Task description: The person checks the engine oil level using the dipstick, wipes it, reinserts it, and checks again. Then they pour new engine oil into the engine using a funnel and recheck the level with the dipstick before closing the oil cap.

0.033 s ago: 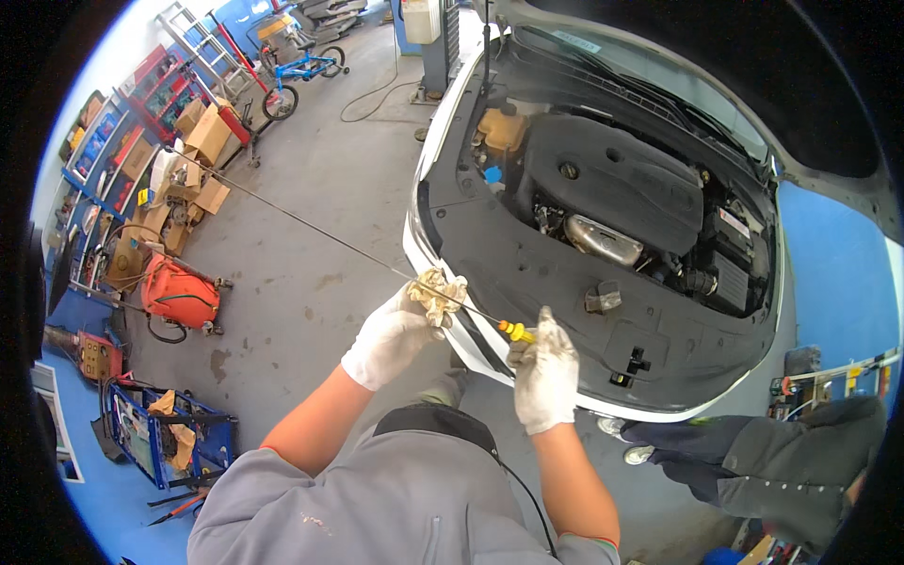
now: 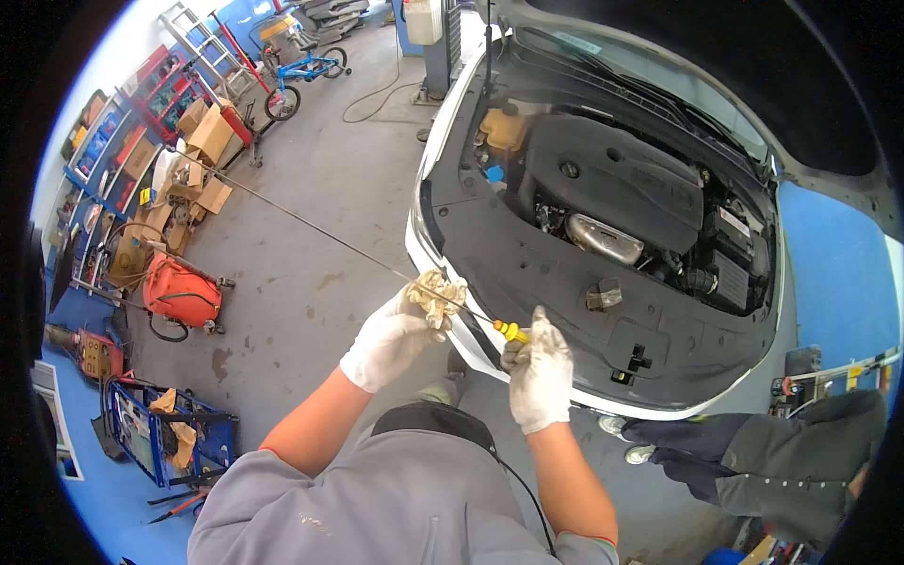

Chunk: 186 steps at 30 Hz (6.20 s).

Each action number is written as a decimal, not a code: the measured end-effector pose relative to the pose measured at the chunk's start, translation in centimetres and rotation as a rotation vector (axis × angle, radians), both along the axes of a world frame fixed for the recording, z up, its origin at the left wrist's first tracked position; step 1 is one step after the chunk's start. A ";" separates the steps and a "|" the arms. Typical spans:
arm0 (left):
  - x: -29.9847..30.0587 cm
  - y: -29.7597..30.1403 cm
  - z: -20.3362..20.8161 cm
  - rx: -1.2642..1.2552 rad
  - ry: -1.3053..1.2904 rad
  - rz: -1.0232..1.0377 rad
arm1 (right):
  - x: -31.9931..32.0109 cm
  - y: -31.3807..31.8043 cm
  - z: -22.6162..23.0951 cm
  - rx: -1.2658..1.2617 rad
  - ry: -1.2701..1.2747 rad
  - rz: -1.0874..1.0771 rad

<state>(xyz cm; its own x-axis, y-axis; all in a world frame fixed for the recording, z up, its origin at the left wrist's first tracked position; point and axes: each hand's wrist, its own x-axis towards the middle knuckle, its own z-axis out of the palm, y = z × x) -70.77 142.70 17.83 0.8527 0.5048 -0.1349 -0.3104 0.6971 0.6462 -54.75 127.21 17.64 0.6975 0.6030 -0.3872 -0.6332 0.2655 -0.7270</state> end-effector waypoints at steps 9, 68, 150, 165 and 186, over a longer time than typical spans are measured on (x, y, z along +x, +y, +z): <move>-6.7 -4.7 1.5 0.236 0.194 -0.013 | -7.8 -1.0 -0.5 -0.140 -0.215 0.137; -18.1 11.2 8.0 0.361 0.338 0.367 | -17.1 -10.8 -3.2 -0.297 -0.050 0.003; 11.4 24.5 -2.9 0.095 0.154 0.503 | -0.7 -36.0 0.6 -0.375 -0.382 -1.155; 30.6 9.0 -2.5 0.083 -0.128 -0.861 | 2.0 -25.5 -3.2 -0.498 0.002 -1.091; 37.8 7.5 1.2 0.712 -0.218 -0.733 | 17.0 -32.3 -11.0 -0.502 0.495 -0.859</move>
